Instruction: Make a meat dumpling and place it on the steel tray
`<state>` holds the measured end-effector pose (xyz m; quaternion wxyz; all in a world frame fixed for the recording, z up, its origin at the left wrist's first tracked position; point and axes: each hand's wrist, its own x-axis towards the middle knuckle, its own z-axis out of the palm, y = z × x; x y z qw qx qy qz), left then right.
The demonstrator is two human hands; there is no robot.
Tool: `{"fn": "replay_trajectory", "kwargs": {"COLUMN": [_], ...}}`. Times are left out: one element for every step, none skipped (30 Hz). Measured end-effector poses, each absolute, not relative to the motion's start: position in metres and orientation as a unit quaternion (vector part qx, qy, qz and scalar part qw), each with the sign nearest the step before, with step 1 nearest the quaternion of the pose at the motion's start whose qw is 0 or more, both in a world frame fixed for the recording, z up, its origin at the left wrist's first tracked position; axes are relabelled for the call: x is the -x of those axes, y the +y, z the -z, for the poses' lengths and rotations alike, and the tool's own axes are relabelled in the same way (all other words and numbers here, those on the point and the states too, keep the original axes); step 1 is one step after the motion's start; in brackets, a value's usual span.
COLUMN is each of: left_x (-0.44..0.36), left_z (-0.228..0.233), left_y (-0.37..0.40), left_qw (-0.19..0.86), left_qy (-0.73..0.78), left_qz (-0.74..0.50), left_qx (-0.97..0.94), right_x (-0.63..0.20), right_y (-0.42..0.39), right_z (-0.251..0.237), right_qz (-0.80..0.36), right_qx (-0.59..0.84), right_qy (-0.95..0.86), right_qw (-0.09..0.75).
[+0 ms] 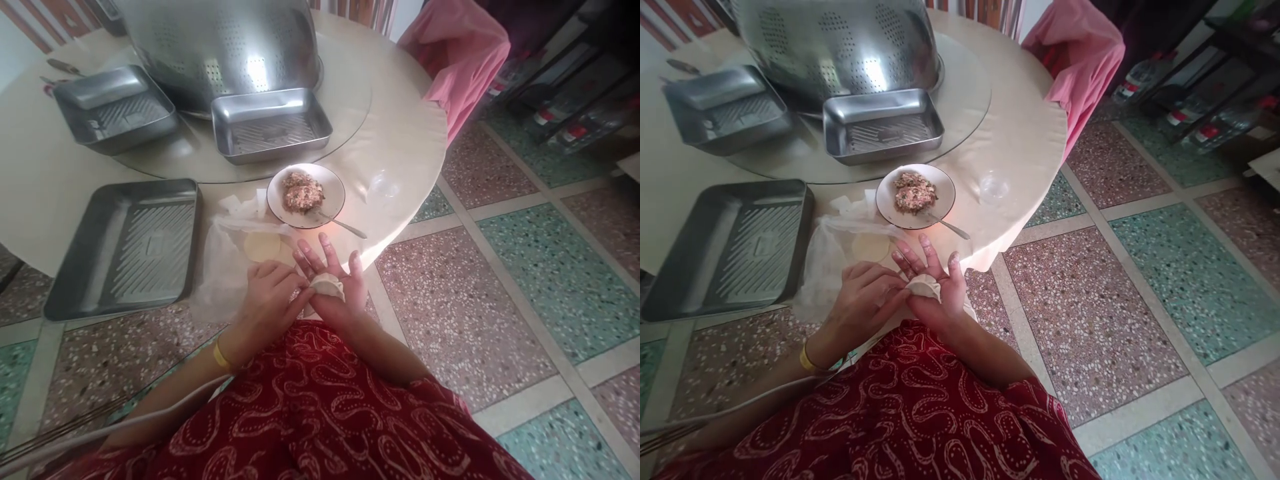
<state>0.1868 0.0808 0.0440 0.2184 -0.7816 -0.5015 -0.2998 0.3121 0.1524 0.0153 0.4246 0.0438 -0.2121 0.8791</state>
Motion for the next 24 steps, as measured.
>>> {"fn": "replay_trajectory", "kwargs": {"left_x": [-0.1868,-0.1866,-0.1863,-0.1858,-0.1852,-0.1845,-0.1839,-0.1834,-0.1831,-0.1831,-0.1831,-0.1833,-0.1835,-0.1835,-0.1834,-0.1831,-0.1828,-0.1825,-0.1824,-0.1825,-0.1829,-0.1835,-0.1844,-0.1853], "left_z": [-0.0428,-0.0418,-0.041,-0.0404,-0.0398,-0.0393,-0.0389,-0.0383,-0.0377,-0.0372,-0.0367,-0.0364,-0.0364,-0.0368,-0.0375,-0.0387,-0.0401,-0.0417,-0.0433,-0.0447,-0.0457,-0.0461,-0.0459,-0.0451], "left_y": [0.0801,0.0792,0.0782,0.0772,0.0762,0.0752,0.0744,0.0738,0.0734,0.0732,0.0731,0.0731,0.073,0.0728,0.0726,0.0722,0.0719,0.0717,0.0716,0.0718,0.0723,0.0731,0.0741,0.0754], "left_qw": [0.216,0.212,0.209,0.206,0.205,0.205,0.206,0.206,0.204,0.201,0.196,0.188,0.18,0.173,0.169,0.17,0.174,0.18,0.186,0.189,0.19,0.189,0.187,0.187], "left_qy": [-0.502,-0.503,-0.505,-0.507,-0.507,-0.507,-0.505,-0.504,-0.504,-0.503,-0.501,-0.499,-0.497,-0.496,-0.498,-0.5,-0.503,-0.505,-0.507,-0.508,-0.507,-0.505,-0.502,-0.5], "left_qz": [0.3,0.302,0.305,0.31,0.313,0.315,0.315,0.315,0.315,0.317,0.321,0.325,0.329,0.332,0.333,0.336,0.34,0.344,0.347,0.348,0.348,0.347,0.344,0.342], "left_qx": [0.782,0.781,0.78,0.778,0.776,0.776,0.776,0.777,0.778,0.778,0.779,0.781,0.783,0.784,0.783,0.78,0.776,0.77,0.767,0.765,0.765,0.768,0.771,0.774], "right_x": [-0.3122,-0.3124,-0.3127,-0.3129,-0.3129,-0.3129,-0.3127,-0.3123,-0.3119,-0.3115,-0.3111,-0.3108,-0.3106,-0.3105,-0.3105,-0.3105,-0.3105,-0.3104,-0.3102,-0.3099,-0.3095,-0.309,-0.3085,-0.308], "right_y": [0.152,0.1514,0.1508,0.1502,0.1497,0.1492,0.1489,0.1487,0.1486,0.1486,0.1485,0.1484,0.1482,0.148,0.1477,0.1472,0.1468,0.1462,0.1458,0.1453,0.145,0.1448,0.1448,0.1449], "right_z": [-0.0159,-0.0167,-0.0177,-0.0187,-0.0196,-0.0202,-0.0206,-0.0206,-0.0204,-0.0199,-0.0194,-0.0189,-0.0186,-0.0183,-0.0183,-0.0184,-0.0187,-0.019,-0.0193,-0.0194,-0.0194,-0.019,-0.0185,-0.0177], "right_qz": [-0.877,-0.874,-0.872,-0.87,-0.868,-0.866,-0.865,-0.863,-0.862,-0.862,-0.863,-0.863,-0.864,-0.863,-0.862,-0.862,-0.861,-0.86,-0.859,-0.858,-0.858,-0.859,-0.859,-0.86], "right_qx": [-0.041,-0.036,-0.03,-0.025,-0.022,-0.019,-0.018,-0.017,-0.015,-0.014,-0.013,-0.014,-0.016,-0.018,-0.02,-0.022,-0.02,-0.017,-0.011,-0.005,-0.001,0.001,0.002,0.0], "right_qy": [-0.217,-0.221,-0.226,-0.232,-0.236,-0.239,-0.242,-0.243,-0.244,-0.246,-0.247,-0.25,-0.252,-0.254,-0.256,-0.258,-0.259,-0.26,-0.261,-0.262,-0.263,-0.263,-0.262,-0.261], "right_qw": [0.427,0.43,0.432,0.434,0.436,0.438,0.44,0.442,0.443,0.442,0.44,0.438,0.436,0.436,0.436,0.437,0.438,0.439,0.44,0.441,0.441,0.44,0.44,0.439]}}
